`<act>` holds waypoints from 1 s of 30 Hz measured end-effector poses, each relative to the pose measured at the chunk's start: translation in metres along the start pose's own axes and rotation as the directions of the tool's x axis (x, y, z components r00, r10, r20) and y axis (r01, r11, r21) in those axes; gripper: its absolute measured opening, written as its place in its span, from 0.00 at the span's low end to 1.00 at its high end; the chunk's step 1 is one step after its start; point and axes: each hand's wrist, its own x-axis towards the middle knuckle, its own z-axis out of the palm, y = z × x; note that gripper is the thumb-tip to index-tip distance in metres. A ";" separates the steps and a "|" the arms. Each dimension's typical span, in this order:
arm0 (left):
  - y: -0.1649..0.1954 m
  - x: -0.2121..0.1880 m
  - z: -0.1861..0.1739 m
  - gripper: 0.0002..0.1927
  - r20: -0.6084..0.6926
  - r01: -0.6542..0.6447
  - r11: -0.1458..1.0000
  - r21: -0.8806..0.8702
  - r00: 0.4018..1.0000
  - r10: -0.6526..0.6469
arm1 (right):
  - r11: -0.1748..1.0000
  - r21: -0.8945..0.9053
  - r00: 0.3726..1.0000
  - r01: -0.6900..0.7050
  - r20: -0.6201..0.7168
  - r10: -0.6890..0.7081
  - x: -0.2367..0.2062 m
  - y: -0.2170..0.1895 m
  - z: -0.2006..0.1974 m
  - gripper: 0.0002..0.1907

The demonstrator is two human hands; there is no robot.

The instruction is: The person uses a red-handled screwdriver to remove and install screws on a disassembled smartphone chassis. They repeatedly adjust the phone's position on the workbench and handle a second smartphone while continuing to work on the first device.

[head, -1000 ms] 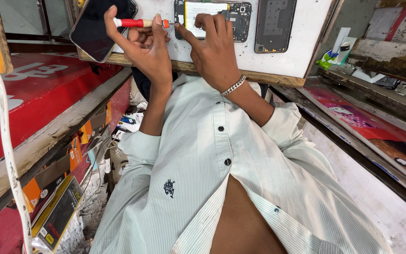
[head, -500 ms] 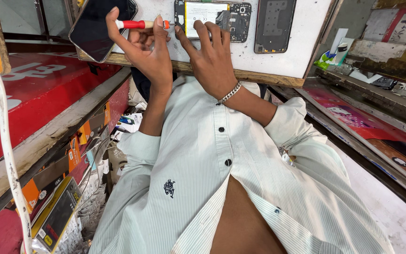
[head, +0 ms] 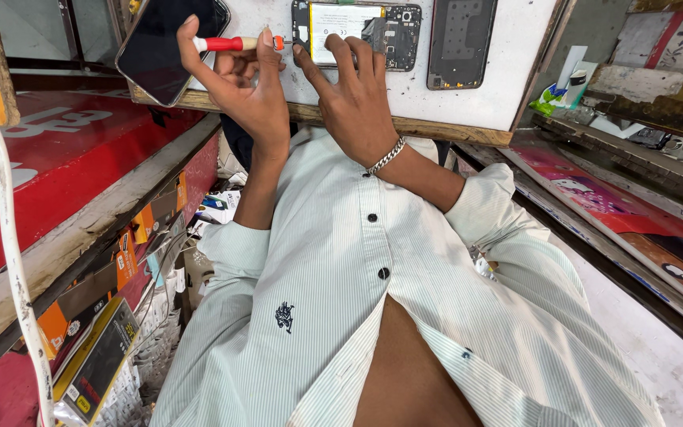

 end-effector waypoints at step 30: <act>0.001 -0.001 0.001 0.38 -0.013 -0.065 0.986 0.156 0.998 0.068 | 0.997 0.079 1.000 -0.024 -0.008 0.025 -0.006 -0.001 0.004 0.37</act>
